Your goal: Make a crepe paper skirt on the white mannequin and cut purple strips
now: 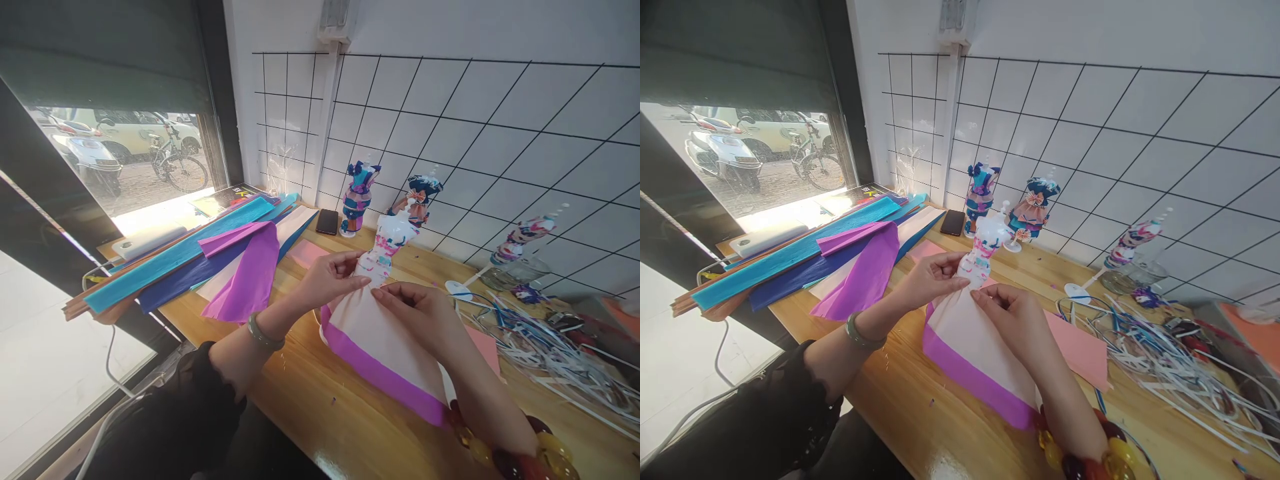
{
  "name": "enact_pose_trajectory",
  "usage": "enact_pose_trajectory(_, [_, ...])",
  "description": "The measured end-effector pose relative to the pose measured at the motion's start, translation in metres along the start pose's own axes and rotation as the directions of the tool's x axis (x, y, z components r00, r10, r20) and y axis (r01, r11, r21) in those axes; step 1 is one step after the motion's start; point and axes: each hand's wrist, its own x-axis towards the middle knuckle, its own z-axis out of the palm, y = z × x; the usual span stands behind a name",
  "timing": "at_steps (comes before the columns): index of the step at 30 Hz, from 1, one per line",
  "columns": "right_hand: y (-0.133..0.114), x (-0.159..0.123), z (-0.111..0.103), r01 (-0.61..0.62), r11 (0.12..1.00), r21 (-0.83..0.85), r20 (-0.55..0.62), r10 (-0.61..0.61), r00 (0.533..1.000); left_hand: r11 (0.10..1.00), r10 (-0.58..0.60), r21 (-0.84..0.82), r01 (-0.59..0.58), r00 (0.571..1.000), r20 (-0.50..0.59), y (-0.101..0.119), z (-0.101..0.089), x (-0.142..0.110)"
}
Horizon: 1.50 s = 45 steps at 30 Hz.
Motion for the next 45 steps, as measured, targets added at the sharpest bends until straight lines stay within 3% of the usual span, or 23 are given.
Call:
enact_pose_trajectory(6, [-0.0009,-0.0004,0.0000,0.029,0.995,-0.097,-0.036,-0.033,0.999,0.998,-0.043,0.052,0.045,0.998,-0.037,-0.0012,-0.0009,0.0001])
enact_pose_trajectory(14, [0.0080,0.0036,0.0023,0.096,0.967,-0.235,-0.083,-0.118,0.990,0.995,-0.084,-0.045,0.087,0.994,0.073,0.0033,0.0040,-0.0021])
enact_pose_trajectory(18, [0.0076,0.0028,0.0027,0.097,0.958,-0.271,-0.090,-0.125,0.988,0.995,-0.096,-0.006,0.097,0.993,0.069,0.0015,0.0041,-0.0024])
enact_pose_trajectory(23, [0.0067,0.0030,0.0012,0.089,0.960,-0.266,-0.077,-0.113,0.991,0.995,-0.056,-0.072,0.065,0.990,0.130,-0.0002,0.0030,-0.0015])
enact_pose_trajectory(32, [0.0072,0.0039,-0.0021,0.061,0.959,-0.278,-0.074,-0.084,0.994,0.994,-0.070,-0.080,0.078,0.993,0.098,-0.0005,0.0020,0.0000])
enact_pose_trajectory(38, [0.0035,0.0010,-0.0054,0.139,0.971,-0.194,0.016,-0.138,0.990,0.999,-0.030,-0.022,0.031,0.997,0.073,-0.0023,-0.0021,0.0018])
enact_pose_trajectory(45, [0.0000,-0.0009,-0.0064,0.183,0.977,-0.107,0.117,-0.171,0.978,0.999,-0.013,-0.042,0.018,0.993,0.116,-0.0033,-0.0016,0.0014])
